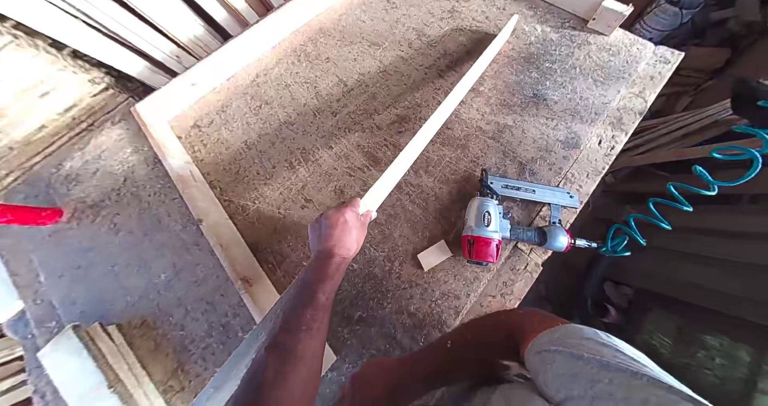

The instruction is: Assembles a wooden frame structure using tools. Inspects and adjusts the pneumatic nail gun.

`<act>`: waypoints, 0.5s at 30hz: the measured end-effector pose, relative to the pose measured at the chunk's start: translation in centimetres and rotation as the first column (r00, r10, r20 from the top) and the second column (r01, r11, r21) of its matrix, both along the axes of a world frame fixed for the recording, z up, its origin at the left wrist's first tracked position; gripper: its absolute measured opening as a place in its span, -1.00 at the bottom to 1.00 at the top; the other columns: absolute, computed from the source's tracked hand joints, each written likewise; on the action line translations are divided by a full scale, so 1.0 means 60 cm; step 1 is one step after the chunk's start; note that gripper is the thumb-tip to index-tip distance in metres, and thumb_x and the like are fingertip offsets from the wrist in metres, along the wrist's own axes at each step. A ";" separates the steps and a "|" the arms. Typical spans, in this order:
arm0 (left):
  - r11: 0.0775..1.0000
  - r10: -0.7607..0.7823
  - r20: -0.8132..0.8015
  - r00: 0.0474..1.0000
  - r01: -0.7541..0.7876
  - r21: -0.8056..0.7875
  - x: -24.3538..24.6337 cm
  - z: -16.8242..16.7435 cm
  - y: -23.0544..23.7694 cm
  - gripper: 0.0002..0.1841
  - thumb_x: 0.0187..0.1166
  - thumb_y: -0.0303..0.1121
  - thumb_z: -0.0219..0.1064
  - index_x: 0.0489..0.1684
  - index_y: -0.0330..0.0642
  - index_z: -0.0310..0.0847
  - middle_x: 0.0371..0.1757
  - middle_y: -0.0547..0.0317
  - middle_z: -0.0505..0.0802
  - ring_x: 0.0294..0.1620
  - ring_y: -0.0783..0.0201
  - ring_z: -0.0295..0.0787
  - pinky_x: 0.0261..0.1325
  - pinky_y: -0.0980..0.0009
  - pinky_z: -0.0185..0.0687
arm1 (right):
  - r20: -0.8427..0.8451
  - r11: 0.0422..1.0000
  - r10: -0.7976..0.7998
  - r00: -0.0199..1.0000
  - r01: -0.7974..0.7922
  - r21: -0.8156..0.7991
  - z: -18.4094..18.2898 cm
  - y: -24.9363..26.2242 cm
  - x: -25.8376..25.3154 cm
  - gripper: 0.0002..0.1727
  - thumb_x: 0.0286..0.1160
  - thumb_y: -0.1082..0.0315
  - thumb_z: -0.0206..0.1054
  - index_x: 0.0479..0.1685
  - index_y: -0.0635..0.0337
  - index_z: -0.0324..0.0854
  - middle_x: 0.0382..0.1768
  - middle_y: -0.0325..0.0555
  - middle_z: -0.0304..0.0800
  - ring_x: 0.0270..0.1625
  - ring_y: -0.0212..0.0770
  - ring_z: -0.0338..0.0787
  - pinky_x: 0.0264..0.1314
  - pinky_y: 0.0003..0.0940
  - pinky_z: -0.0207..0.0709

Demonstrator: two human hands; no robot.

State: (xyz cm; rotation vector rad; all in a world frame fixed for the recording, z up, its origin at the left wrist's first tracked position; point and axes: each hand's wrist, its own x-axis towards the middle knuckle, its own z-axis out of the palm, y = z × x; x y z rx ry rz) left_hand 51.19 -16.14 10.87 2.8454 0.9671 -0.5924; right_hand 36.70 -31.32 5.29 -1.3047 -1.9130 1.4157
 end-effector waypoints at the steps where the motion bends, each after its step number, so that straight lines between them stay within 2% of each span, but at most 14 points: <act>1: 1.000 -0.007 -0.010 1.000 0.007 -0.016 0.005 -0.006 -0.001 -0.51 0.69 0.10 0.26 0.22 -0.14 0.71 0.14 -0.22 0.87 0.22 -0.31 0.80 0.15 -0.40 0.59 | 0.037 0.918 -0.301 0.953 0.279 0.283 -0.029 -0.018 0.044 -0.71 0.69 0.08 0.30 -0.03 0.10 0.77 -0.17 0.00 0.87 -0.03 0.04 0.87 -0.01 0.10 0.72; 2: 0.999 -0.015 -0.008 1.000 0.015 -0.043 0.008 -0.014 -0.001 -0.52 0.71 0.08 0.25 0.26 -0.14 0.70 0.16 -0.23 0.86 0.24 -0.31 0.79 0.15 -0.40 0.60 | 0.017 0.719 -0.558 0.830 0.473 0.509 -0.044 -0.022 0.096 -0.79 0.60 0.16 0.38 -0.15 0.09 0.80 -0.18 -0.05 0.88 -0.02 -0.01 0.88 0.02 -0.02 0.76; 3: 0.996 -0.022 0.010 1.000 0.023 -0.081 0.007 -0.024 0.001 -0.55 0.72 0.03 0.24 0.28 -0.14 0.69 0.18 -0.23 0.85 0.24 -0.30 0.79 0.15 -0.40 0.60 | 0.008 0.515 -0.739 0.674 0.557 0.651 -0.046 -0.017 0.159 -0.82 0.49 0.22 0.46 -0.13 0.13 0.80 -0.06 -0.01 0.90 0.11 0.01 0.87 0.15 -0.05 0.77; 4: 0.992 -0.026 0.048 0.999 0.032 -0.124 0.002 -0.036 0.003 -0.59 0.73 -0.06 0.22 0.28 -0.15 0.68 0.19 -0.22 0.84 0.24 -0.29 0.79 0.14 -0.38 0.61 | 0.056 0.405 -0.844 0.533 0.566 0.718 -0.041 -0.006 0.228 -0.71 0.38 0.23 0.54 0.01 0.15 0.78 0.14 0.04 0.87 0.31 0.06 0.81 0.34 -0.01 0.71; 5: 0.987 -0.028 0.130 0.991 0.048 -0.154 -0.009 -0.051 0.005 -0.66 0.70 -0.18 0.22 0.22 -0.17 0.70 0.15 -0.22 0.86 0.18 -0.29 0.82 0.10 -0.36 0.64 | 0.167 0.416 -0.878 0.449 0.541 0.731 -0.038 0.008 0.296 -0.47 0.27 0.19 0.59 0.28 0.14 0.71 0.41 0.09 0.74 0.56 0.13 0.64 0.57 0.09 0.53; 6: 0.982 -0.009 0.143 0.990 0.036 -0.186 -0.015 -0.062 0.003 -0.66 0.73 -0.18 0.20 0.26 -0.15 0.70 0.19 -0.19 0.85 0.23 -0.26 0.80 0.17 -0.32 0.65 | 0.334 0.526 -0.841 0.426 0.498 0.689 -0.041 0.026 0.356 -0.21 0.20 0.15 0.62 0.58 0.06 0.54 0.70 0.12 0.44 0.77 0.20 0.35 0.76 0.21 0.24; 7: 0.976 0.001 0.153 0.988 0.032 -0.213 -0.023 -0.074 0.001 -0.66 0.73 -0.19 0.22 0.29 -0.17 0.68 0.22 -0.20 0.84 0.26 -0.26 0.79 0.19 -0.31 0.66 | 0.477 0.653 -0.755 0.450 0.449 0.610 -0.050 0.049 0.403 -0.07 0.20 0.15 0.63 0.74 0.01 0.37 0.84 0.15 0.16 0.88 0.25 0.09 0.84 0.32 0.00; 8: 0.968 0.018 0.152 0.988 0.021 -0.251 -0.030 -0.084 -0.002 -0.65 0.73 -0.20 0.24 0.32 -0.19 0.67 0.25 -0.22 0.82 0.29 -0.26 0.77 0.22 -0.31 0.65 | 0.593 0.767 -0.641 0.487 0.386 0.513 -0.062 0.071 0.437 -0.04 0.23 0.16 0.62 0.78 0.00 0.31 0.86 0.17 0.10 0.89 0.28 0.04 0.84 0.36 -0.08; 9: 0.957 0.032 0.136 0.990 0.008 -0.289 -0.032 -0.090 -0.005 -0.62 0.74 -0.17 0.25 0.35 -0.20 0.64 0.28 -0.22 0.80 0.34 -0.26 0.74 0.26 -0.31 0.63 | 0.682 0.857 -0.515 0.519 0.318 0.405 -0.069 0.092 0.464 -0.15 0.29 0.18 0.60 0.70 0.06 0.41 0.74 0.22 0.32 0.79 0.32 0.26 0.76 0.40 0.06; 10: 0.950 0.045 0.147 0.988 0.003 -0.311 -0.037 -0.096 -0.012 -0.61 0.74 -0.15 0.25 0.36 -0.19 0.64 0.30 -0.20 0.80 0.38 -0.23 0.72 0.30 -0.27 0.62 | 0.757 0.926 -0.375 0.535 0.240 0.290 -0.071 0.106 0.484 -0.37 0.38 0.14 0.55 0.48 0.13 0.59 0.46 0.26 0.64 0.52 0.36 0.59 0.52 0.44 0.34; 11: 0.950 0.061 0.190 0.980 0.001 -0.311 -0.052 -0.103 -0.023 -0.62 0.76 -0.13 0.23 0.34 -0.18 0.65 0.30 -0.14 0.81 0.42 -0.18 0.70 0.38 -0.21 0.60 | 0.815 0.972 -0.229 0.532 0.166 0.164 -0.072 0.115 0.493 -0.55 0.49 0.06 0.46 0.22 0.15 0.68 0.17 0.24 0.80 0.28 0.35 0.76 0.26 0.44 0.50; 12: 0.961 0.082 0.296 0.952 0.003 -0.276 -0.077 -0.107 -0.035 -0.64 0.77 -0.12 0.21 0.28 -0.16 0.69 0.29 -0.06 0.83 0.45 -0.12 0.69 0.44 -0.14 0.57 | 0.838 0.990 -0.116 0.533 0.127 0.057 -0.073 0.119 0.497 -0.61 0.57 0.04 0.40 0.13 0.15 0.69 0.05 0.24 0.84 0.17 0.36 0.80 0.14 0.44 0.55; 13: 0.982 0.094 0.457 0.884 -0.006 -0.190 -0.112 -0.108 -0.045 -0.65 0.76 -0.09 0.22 0.20 -0.10 0.76 0.25 0.04 0.87 0.45 -0.04 0.71 0.45 -0.07 0.59 | 0.846 0.994 -0.054 0.530 0.109 -0.005 -0.074 0.119 0.504 -0.64 0.60 0.04 0.37 0.11 0.13 0.70 -0.01 0.24 0.85 0.11 0.36 0.82 0.07 0.45 0.58; 15: 0.994 0.046 0.745 0.666 -0.108 0.035 -0.203 -0.100 -0.056 -0.69 0.68 -0.05 0.32 0.04 -0.04 0.85 0.14 0.17 0.93 0.30 0.06 0.81 0.33 0.07 0.71 | 0.850 0.992 -0.031 0.525 0.122 -0.040 -0.077 0.105 0.530 -0.67 0.60 0.06 0.37 0.08 0.12 0.73 -0.03 0.24 0.85 0.10 0.36 0.82 0.07 0.44 0.58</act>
